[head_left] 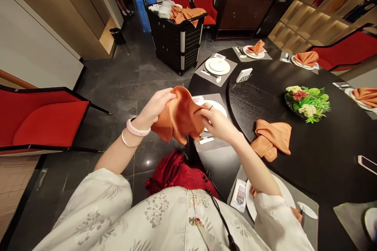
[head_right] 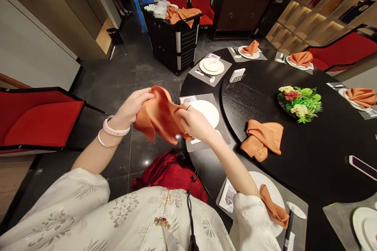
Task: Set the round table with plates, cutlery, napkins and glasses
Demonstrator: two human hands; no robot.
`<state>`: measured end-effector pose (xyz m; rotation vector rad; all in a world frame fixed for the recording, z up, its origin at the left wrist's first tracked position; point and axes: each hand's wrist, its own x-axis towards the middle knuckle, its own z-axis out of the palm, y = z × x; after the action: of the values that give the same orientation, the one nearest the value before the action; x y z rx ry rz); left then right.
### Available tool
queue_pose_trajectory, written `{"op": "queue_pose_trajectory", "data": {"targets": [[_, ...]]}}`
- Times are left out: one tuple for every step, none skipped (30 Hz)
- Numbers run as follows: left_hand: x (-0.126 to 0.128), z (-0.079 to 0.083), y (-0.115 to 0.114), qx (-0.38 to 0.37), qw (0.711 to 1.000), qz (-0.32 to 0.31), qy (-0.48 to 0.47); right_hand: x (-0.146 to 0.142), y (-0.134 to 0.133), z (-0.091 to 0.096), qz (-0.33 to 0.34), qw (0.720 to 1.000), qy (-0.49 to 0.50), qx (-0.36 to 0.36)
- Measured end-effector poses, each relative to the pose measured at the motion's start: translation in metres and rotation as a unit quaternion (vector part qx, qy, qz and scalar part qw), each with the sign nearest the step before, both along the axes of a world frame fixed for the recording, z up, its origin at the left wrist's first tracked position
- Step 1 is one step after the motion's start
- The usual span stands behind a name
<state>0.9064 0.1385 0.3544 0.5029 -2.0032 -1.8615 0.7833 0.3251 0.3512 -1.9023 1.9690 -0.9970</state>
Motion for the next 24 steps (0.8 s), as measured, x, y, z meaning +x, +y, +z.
{"op": "queue_pose_trajectory", "data": {"targets": [[-0.005, 0.003, -0.003, 0.01, 1.0, 0.018, 0.018, 0.01, -0.01, -0.008, 0.002, 1.0, -0.022, 0.001], [-0.01, 0.004, -0.007, 0.011, 0.998, 0.042, 0.035, 0.02, -0.023, -0.016, 0.001, 0.999, -0.039, 0.001], [-0.014, 0.005, -0.012, 0.005, 0.997, 0.064, 0.047, 0.03, -0.036, -0.023, -0.006, 0.999, -0.051, -0.001], [-0.019, 0.005, -0.018, -0.004, 0.995, 0.081, 0.056, 0.04, -0.049, -0.031, -0.021, 0.998, -0.061, -0.008], [-0.022, 0.005, -0.025, -0.016, 0.994, 0.093, 0.063, 0.047, -0.062, -0.036, -0.037, 0.997, -0.067, -0.018], [-0.025, 0.006, -0.034, -0.03, 0.992, 0.099, 0.066, 0.051, -0.073, -0.041, -0.051, 0.996, -0.073, -0.028], [-0.025, 0.008, -0.044, -0.046, 0.992, 0.099, 0.067, 0.052, -0.082, -0.043, -0.061, 0.994, -0.079, -0.036], [-0.025, 0.011, -0.056, -0.066, 0.992, 0.091, 0.065, 0.051, -0.087, -0.044, -0.066, 0.993, -0.086, -0.042], [-0.022, 0.015, -0.069, -0.089, 0.992, 0.075, 0.057, 0.047, -0.089, -0.043, -0.069, 0.992, -0.092, -0.043], [-0.019, 0.021, -0.082, -0.111, 0.992, 0.049, 0.042, 0.042, -0.088, -0.041, -0.073, 0.992, -0.096, -0.041], [-0.015, 0.028, -0.095, -0.126, 0.992, 0.015, 0.021, 0.037, -0.086, -0.038, -0.078, 0.992, -0.096, -0.036], [-0.011, 0.035, -0.107, -0.131, 0.991, -0.017, 0.001, 0.032, -0.083, -0.036, -0.086, 0.991, -0.095, -0.033], [-0.009, 0.042, -0.116, -0.123, 0.991, -0.042, -0.012, 0.03, -0.08, -0.034, -0.093, 0.991, -0.093, -0.031], [-0.007, 0.048, -0.123, -0.105, 0.993, -0.06, -0.016, 0.029, -0.079, -0.033, -0.098, 0.991, -0.091, -0.028], [-0.007, 0.053, -0.125, -0.078, 0.994, -0.071, -0.012, 0.03, -0.08, -0.033, -0.1, 0.991, -0.089, -0.024], [-0.008, 0.057, -0.124, -0.047, 0.996, -0.081, -0.003, 0.032, -0.084, -0.035, -0.099, 0.991, -0.086, -0.02], [-0.01, 0.061, -0.12, -0.015, 0.995, -0.095, 0.006, 0.034, -0.09, -0.038, -0.101, 0.991, -0.08, -0.017], [-0.013, 0.063, -0.113, 0.012, 0.993, -0.118, 0.009, 0.037, -0.098, -0.041, -0.108, 0.991, -0.071, -0.017], [-0.015, 0.065, -0.106, 0.034, 0.988, -0.147, 0.007, 0.038, -0.106, -0.046, -0.121, 0.991, -0.059, -0.019], [-0.017, 0.067, -0.098, 0.053, 0.983, -0.177, 0.001, 0.039, -0.114, -0.05, -0.136, 0.989, -0.047, -0.026], [-0.019, 0.068, -0.091, 0.072, 0.977, -0.203, -0.007, 0.04, -0.121, -0.054, -0.148, 0.988, -0.036, -0.035], [-0.021, 0.069, -0.085, 0.094, 0.971, -0.22, -0.016, 0.039, -0.125, -0.057, -0.152, 0.987, -0.028, -0.04], [-0.021, 0.071, -0.081, 0.12, 0.966, -0.226, -0.023, 0.038, -0.128, -0.059, -0.144, 0.989, -0.023, -0.039], [-0.022, 0.072, -0.079, 0.149, 0.963, -0.223, -0.029, 0.038, -0.128, -0.059, -0.126, 0.991, -0.02, -0.034]]}}
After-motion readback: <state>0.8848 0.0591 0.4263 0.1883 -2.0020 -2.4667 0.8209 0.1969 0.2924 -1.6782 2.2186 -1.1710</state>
